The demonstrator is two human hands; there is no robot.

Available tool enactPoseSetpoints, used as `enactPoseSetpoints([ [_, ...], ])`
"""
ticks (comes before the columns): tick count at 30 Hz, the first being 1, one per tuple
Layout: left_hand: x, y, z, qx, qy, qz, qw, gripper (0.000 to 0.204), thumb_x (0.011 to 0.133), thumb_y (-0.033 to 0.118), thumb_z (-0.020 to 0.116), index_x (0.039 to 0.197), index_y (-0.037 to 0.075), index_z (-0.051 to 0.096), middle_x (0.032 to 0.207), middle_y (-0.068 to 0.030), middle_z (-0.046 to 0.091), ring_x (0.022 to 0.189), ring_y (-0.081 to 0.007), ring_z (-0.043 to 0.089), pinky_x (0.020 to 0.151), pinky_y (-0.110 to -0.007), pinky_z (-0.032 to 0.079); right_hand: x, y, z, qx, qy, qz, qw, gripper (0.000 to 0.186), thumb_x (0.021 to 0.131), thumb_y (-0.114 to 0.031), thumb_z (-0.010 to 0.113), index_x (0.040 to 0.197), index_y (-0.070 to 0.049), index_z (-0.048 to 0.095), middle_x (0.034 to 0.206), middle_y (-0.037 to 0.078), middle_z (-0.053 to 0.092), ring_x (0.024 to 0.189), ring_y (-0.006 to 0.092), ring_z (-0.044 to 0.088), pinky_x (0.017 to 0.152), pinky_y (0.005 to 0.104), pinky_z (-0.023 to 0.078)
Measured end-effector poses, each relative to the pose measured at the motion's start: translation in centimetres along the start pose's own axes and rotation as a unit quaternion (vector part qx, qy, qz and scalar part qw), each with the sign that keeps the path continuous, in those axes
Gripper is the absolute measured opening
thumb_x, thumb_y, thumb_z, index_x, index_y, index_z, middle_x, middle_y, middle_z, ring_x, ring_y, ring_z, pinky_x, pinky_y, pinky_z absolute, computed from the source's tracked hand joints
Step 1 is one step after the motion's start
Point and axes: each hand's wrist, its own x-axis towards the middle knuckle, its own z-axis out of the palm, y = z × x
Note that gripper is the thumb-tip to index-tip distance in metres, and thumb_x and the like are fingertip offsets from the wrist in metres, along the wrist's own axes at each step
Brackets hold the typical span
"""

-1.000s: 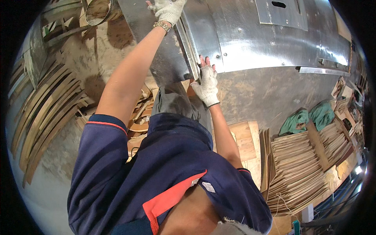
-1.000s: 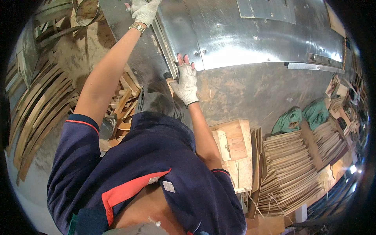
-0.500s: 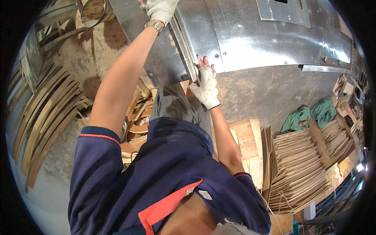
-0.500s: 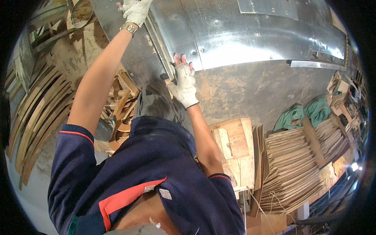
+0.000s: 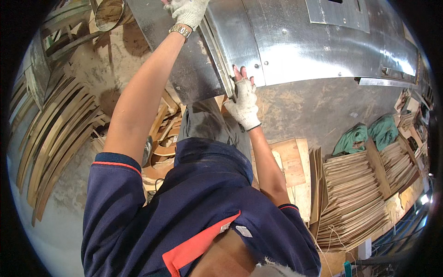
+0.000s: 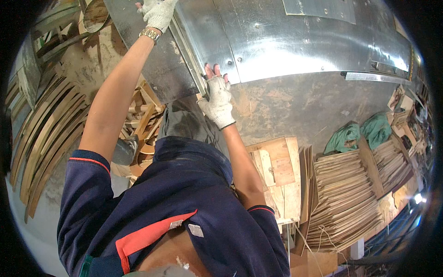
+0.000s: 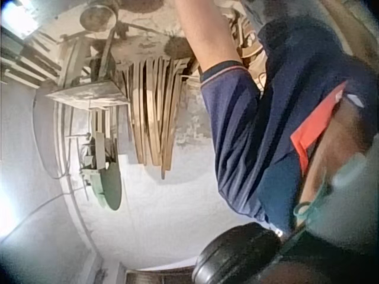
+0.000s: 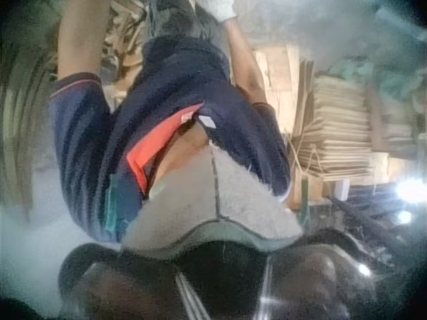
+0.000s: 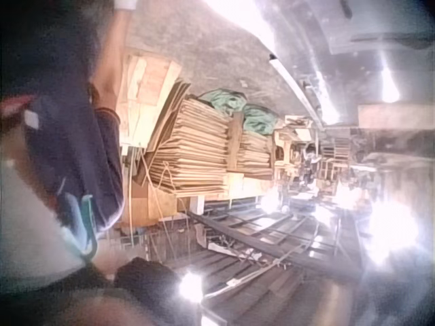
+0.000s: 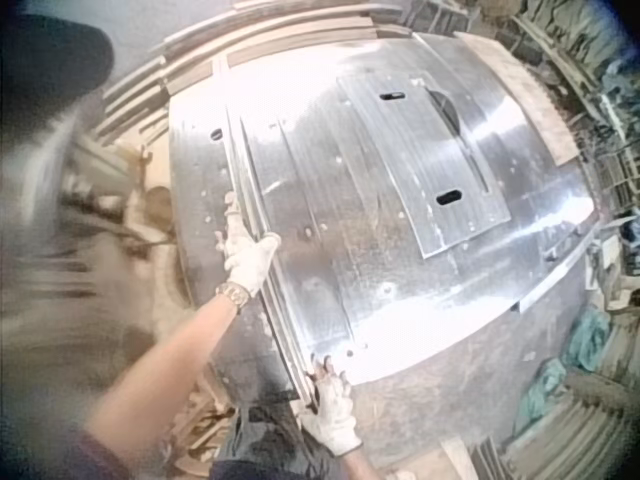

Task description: The person cuts a wooden plank on a table saw, then moves to a miter saw to cut smaller pieces of wood. They use a hammer to tap a small wooden piece on a workbench. The person handles various wooden planks and tools throughout the process.

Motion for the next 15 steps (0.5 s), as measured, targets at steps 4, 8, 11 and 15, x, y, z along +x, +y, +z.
enactPoseSetpoints([
  [4, 0.0, -0.7, 0.5, 0.02, 0.016, 0.018, 0.999, 0.112, 0.075, 0.041, 0.074, 0.162, 0.007, 0.013, 0.165, -0.0132, 0.029, 0.146, -0.0275, 0.036, 0.124, -0.042, 0.013, -0.1, 0.0, 0.0, 0.001, -0.002, -0.001, 1.0, 0.093, 0.074, -0.013, 0.078, 0.155, -0.01, 0.033, 0.162, 0.008, 0.036, 0.154, 0.0288, 0.024, 0.125, 0.0513, 0.014],
  [8, 0.0, -1.3, 0.9, 0.014, 0.022, 0.031, 0.999, 0.112, 0.075, 0.045, 0.073, 0.162, 0.005, 0.014, 0.166, -0.0131, 0.027, 0.145, -0.0272, 0.036, 0.124, -0.042, 0.013, -0.1, 0.0, 0.0, 0.007, -0.001, 0.001, 1.0, 0.095, 0.073, -0.012, 0.079, 0.156, -0.01, 0.033, 0.162, 0.008, 0.036, 0.154, 0.0286, 0.023, 0.126, 0.051, 0.013],
  [11, 0.0, -1.4, 1.2, 0.035, 0.021, 0.026, 0.999, 0.111, 0.076, 0.045, 0.072, 0.162, 0.005, 0.014, 0.165, -0.0133, 0.028, 0.146, -0.0271, 0.035, 0.124, -0.043, 0.012, -0.1, 0.0, -0.1, 0.015, -0.006, 0.008, 1.0, 0.098, 0.071, -0.01, 0.079, 0.156, -0.01, 0.032, 0.162, 0.008, 0.035, 0.154, 0.0284, 0.023, 0.126, 0.051, 0.013],
  [15, -0.1, -1.1, 0.8, 0.006, 0.007, 0.013, 1.0, 0.109, 0.076, 0.042, 0.073, 0.162, 0.006, 0.015, 0.164, -0.0139, 0.03, 0.148, -0.0268, 0.032, 0.125, -0.043, 0.011, 0.2, -0.5, -0.2, 0.014, -0.001, 0.005, 1.0, 0.099, 0.069, -0.008, 0.078, 0.157, -0.01, 0.032, 0.162, 0.007, 0.035, 0.154, 0.0281, 0.022, 0.126, 0.0511, 0.012],
])
